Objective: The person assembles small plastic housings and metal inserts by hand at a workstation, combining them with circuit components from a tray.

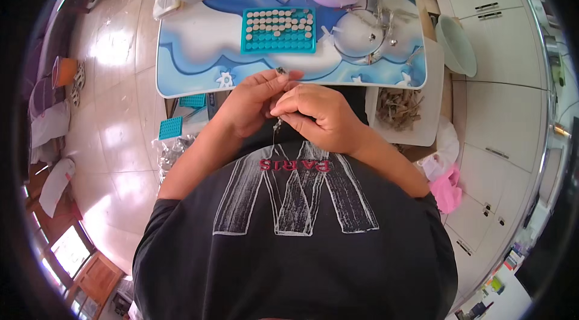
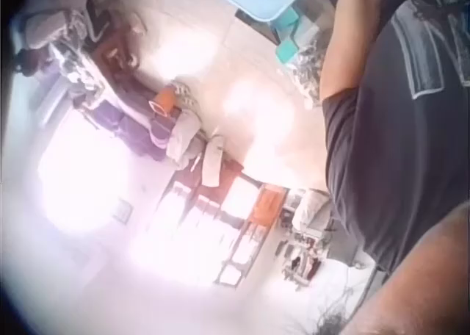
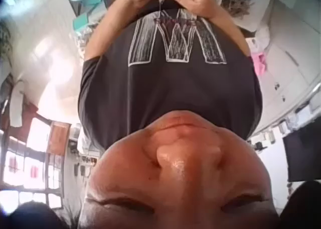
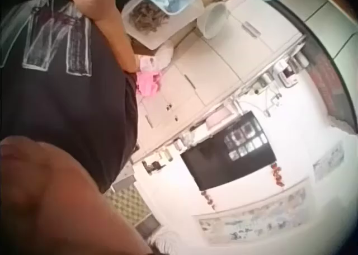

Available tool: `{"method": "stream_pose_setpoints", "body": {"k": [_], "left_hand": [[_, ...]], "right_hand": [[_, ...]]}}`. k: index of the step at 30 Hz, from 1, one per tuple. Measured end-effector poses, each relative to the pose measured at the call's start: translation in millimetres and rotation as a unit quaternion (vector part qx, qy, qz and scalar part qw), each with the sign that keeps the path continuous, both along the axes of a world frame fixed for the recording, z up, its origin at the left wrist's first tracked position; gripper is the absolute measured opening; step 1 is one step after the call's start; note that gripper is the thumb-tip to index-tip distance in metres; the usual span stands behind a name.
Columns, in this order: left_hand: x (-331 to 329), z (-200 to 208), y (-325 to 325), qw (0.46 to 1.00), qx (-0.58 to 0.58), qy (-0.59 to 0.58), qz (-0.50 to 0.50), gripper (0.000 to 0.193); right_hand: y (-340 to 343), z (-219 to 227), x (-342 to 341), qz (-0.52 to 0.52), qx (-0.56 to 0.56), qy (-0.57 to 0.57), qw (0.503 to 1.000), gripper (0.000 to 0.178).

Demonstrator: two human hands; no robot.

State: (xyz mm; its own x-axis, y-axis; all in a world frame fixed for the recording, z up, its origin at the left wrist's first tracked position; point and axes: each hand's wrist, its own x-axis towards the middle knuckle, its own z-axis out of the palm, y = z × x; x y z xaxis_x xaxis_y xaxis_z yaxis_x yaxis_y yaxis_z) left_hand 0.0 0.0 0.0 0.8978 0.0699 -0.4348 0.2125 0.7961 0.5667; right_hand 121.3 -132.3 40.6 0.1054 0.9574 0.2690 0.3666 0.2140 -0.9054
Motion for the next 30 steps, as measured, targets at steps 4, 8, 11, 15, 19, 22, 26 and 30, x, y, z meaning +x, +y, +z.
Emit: {"method": "stream_pose_setpoints", "body": {"k": [4,8,11,15,19,22,26,30], "left_hand": [[2,3,2,0.997,-0.002,0.002,0.081,0.029],[2,1,7,0.978,0.154,0.018,0.141,0.024],[7,16,5,0.944,0.3,0.042,0.133,0.02],[3,22,12,0.963,0.264,0.026,0.044,0.02],[-2,16,22,0.995,0.091,0.019,-0.045,0.022],[-4,8,25,0.999,0.014,0.028,-0.038,0.022],[-5,-2,32,0.998,-0.044,0.043,-0.012,0.025],[-7,-5,39,0.997,-0.07,0.031,-0.026,0.029]], "right_hand": [[7,-5,1,0.025,0.023,-0.018,0.999,0.01],[11,-3,3,-0.109,0.013,0.0,0.994,0.01],[17,-14,17,-0.215,0.036,-0.059,0.974,0.014],[32,-13,21,-0.218,0.06,-0.094,0.97,0.014],[33,-19,28,-0.124,0.018,-0.029,0.992,0.011],[37,-25,27,-0.116,0.006,-0.029,0.993,0.009],[43,-29,28,-0.132,0.023,-0.12,0.984,0.009],[50,-31,32,-0.131,0.045,-0.162,0.977,0.011]]}}
